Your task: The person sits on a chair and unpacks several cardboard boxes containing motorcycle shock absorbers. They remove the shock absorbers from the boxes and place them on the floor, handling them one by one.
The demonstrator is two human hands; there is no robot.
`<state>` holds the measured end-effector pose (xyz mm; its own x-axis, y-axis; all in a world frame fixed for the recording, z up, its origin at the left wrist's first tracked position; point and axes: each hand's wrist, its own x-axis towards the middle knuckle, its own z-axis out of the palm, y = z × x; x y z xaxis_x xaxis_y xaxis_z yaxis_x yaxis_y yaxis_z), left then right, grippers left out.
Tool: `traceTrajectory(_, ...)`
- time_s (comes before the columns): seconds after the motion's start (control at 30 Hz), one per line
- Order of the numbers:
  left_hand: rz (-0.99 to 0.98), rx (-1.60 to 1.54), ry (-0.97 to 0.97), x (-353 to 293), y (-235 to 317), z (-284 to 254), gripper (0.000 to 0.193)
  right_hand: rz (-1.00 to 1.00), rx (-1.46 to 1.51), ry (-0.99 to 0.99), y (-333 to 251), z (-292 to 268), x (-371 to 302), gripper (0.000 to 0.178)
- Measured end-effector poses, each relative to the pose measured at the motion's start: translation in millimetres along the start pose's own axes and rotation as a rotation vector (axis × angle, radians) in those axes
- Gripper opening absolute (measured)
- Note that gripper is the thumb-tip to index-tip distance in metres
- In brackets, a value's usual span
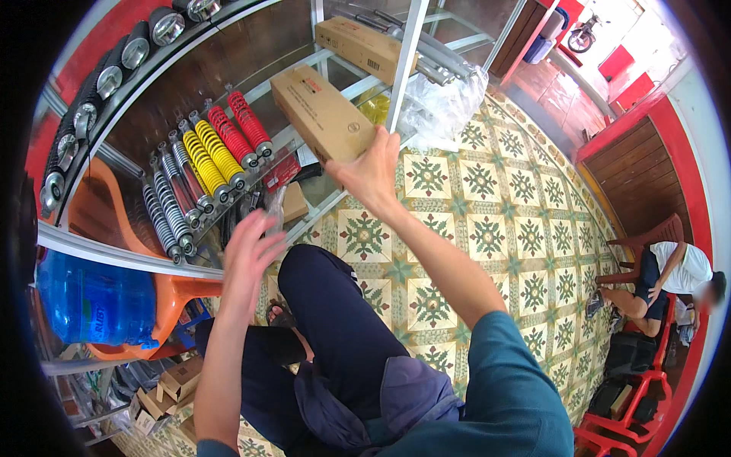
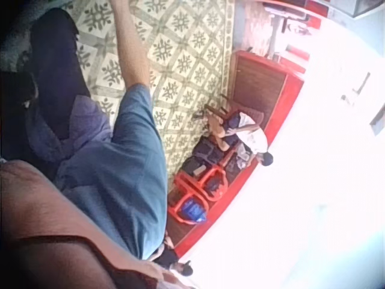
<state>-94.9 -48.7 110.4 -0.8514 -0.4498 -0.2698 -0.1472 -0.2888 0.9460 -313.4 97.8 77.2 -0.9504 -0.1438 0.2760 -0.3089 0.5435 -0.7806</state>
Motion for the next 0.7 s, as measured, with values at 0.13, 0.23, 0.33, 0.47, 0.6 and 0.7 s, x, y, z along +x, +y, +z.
traceTrajectory(0.13, -0.214, -0.218, -0.099, 90.1, -3.6, 69.6, 0.077, -0.01, 0.06, 0.044, -10.7, -23.9, -37.8, 0.095)
traceTrajectory(0.23, -0.149, -0.478, -0.154, 119.1, -16.1, 100.0, 0.071, -0.028, -0.021, 0.065, -18.7, -39.9, -65.7, 0.097)
traceTrajectory(0.33, -0.135, -0.656, -0.149, 117.3, -25.7, 104.2, 0.051, -0.107, -0.025, 0.067, -29.1, -61.5, -96.9, 0.091)
traceTrajectory(0.47, -0.146, -0.64, -0.092, 62.5, -28.0, 98.3, 0.047, -0.195, -0.021, 0.033, -50.0, -100.6, -138.3, 0.09)
traceTrajectory(0.6, -0.143, -0.675, -0.075, -21.6, -7.3, 88.2, 0.05, -0.297, -0.004, -0.04, -77.4, -150.0, -187.2, 0.097)
traceTrajectory(0.7, -0.162, -0.68, -0.013, -87.5, 4.4, 67.2, 0.052, -0.377, -0.021, -0.124, -99.6, -178.4, -235.5, 0.109)
